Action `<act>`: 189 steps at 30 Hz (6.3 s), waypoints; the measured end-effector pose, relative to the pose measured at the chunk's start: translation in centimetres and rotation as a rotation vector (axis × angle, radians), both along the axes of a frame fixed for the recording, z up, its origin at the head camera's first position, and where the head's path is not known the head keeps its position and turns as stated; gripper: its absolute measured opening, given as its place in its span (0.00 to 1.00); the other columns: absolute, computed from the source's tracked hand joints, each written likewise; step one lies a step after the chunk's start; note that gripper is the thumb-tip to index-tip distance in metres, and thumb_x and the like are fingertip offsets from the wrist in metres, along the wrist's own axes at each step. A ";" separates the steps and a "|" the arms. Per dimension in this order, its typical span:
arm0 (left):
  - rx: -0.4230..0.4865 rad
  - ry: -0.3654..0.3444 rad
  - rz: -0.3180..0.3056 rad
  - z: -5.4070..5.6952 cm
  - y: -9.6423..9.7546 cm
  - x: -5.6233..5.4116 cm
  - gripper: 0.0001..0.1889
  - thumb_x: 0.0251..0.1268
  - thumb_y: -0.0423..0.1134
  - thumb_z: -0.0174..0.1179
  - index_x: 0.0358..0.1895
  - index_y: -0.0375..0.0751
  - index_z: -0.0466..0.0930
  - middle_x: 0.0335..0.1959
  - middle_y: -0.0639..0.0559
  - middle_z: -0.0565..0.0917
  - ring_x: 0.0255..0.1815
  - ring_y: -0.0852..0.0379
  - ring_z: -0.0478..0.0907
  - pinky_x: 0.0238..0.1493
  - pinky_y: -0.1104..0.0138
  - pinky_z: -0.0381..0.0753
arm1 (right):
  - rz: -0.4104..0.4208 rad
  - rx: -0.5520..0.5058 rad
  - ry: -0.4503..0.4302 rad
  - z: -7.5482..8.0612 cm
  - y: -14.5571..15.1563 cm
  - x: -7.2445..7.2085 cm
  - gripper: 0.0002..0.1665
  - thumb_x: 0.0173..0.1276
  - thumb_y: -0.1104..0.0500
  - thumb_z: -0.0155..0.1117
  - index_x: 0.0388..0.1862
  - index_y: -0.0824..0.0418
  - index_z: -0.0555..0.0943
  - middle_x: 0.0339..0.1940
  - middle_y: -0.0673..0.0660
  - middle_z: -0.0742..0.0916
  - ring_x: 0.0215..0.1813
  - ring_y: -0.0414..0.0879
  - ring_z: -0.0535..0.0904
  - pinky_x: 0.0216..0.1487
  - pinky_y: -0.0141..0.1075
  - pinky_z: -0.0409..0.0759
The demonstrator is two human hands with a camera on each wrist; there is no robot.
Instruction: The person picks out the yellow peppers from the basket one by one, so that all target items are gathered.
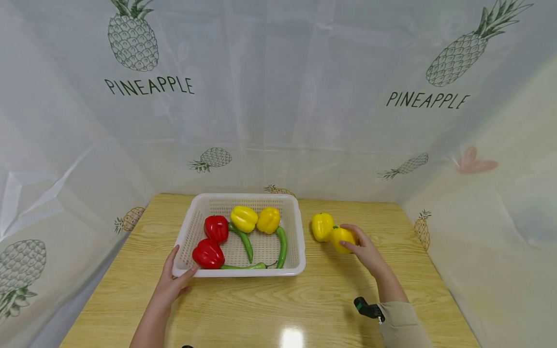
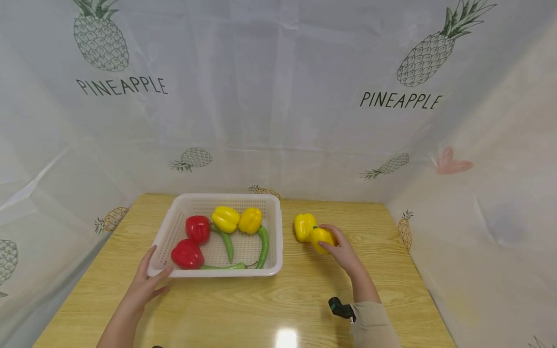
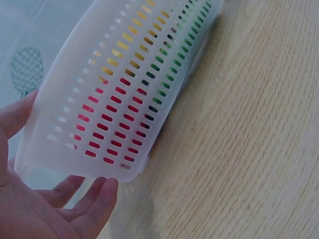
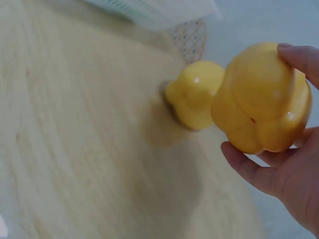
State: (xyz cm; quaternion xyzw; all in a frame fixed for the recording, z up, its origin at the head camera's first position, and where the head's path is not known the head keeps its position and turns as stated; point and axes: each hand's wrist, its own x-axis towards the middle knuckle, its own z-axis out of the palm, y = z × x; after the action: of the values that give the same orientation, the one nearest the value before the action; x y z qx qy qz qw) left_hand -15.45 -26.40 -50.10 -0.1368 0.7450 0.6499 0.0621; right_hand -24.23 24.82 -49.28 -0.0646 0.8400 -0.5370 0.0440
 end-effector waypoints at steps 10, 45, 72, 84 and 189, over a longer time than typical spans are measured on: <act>0.001 -0.003 0.000 -0.3 -0.1 -0.2 0.50 0.68 0.41 0.61 0.79 0.60 0.29 0.76 0.32 0.44 0.68 0.33 0.58 0.51 0.47 0.77 | -0.125 -0.012 -0.082 -1.6 0.5 0.1 0.35 0.70 0.54 0.63 0.73 0.56 0.63 0.73 0.64 0.62 0.62 0.61 0.65 0.51 0.45 0.75; -0.012 -0.010 0.005 0.0 -0.2 -0.1 0.51 0.66 0.45 0.63 0.79 0.62 0.30 0.76 0.33 0.43 0.67 0.33 0.60 0.53 0.47 0.77 | -0.189 0.249 -0.164 -1.3 0.7 -1.7 0.41 0.64 0.61 0.69 0.74 0.61 0.63 0.75 0.72 0.56 0.71 0.72 0.54 0.59 0.62 0.68; -0.032 -0.005 0.011 -0.5 -0.2 -0.5 0.50 0.67 0.42 0.62 0.79 0.59 0.31 0.74 0.32 0.50 0.63 0.36 0.65 0.50 0.49 0.79 | -0.177 0.208 -0.179 -1.2 0.9 -5.1 0.42 0.67 0.62 0.67 0.76 0.61 0.60 0.78 0.69 0.50 0.75 0.71 0.41 0.68 0.67 0.46; -0.026 -0.008 0.001 -0.7 -0.3 -0.5 0.50 0.68 0.41 0.61 0.79 0.61 0.30 0.74 0.32 0.50 0.63 0.36 0.65 0.51 0.48 0.78 | -0.179 0.222 -0.186 -1.1 1.0 -5.6 0.43 0.65 0.63 0.68 0.76 0.61 0.60 0.77 0.71 0.52 0.74 0.73 0.44 0.67 0.68 0.50; -0.006 0.005 0.019 -0.5 -0.1 -0.2 0.50 0.68 0.42 0.61 0.79 0.61 0.30 0.75 0.31 0.47 0.66 0.33 0.61 0.52 0.45 0.76 | 0.385 0.257 -0.068 4.7 -22.0 -7.8 0.37 0.59 0.61 0.75 0.68 0.57 0.73 0.66 0.62 0.75 0.65 0.57 0.71 0.61 0.48 0.72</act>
State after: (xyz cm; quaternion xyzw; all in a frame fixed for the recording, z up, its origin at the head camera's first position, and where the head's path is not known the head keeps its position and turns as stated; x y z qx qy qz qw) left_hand -15.64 -26.54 -50.59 -0.1421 0.7458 0.6486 0.0536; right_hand -32.03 2.80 -44.60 -0.1992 0.8717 -0.4092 0.1817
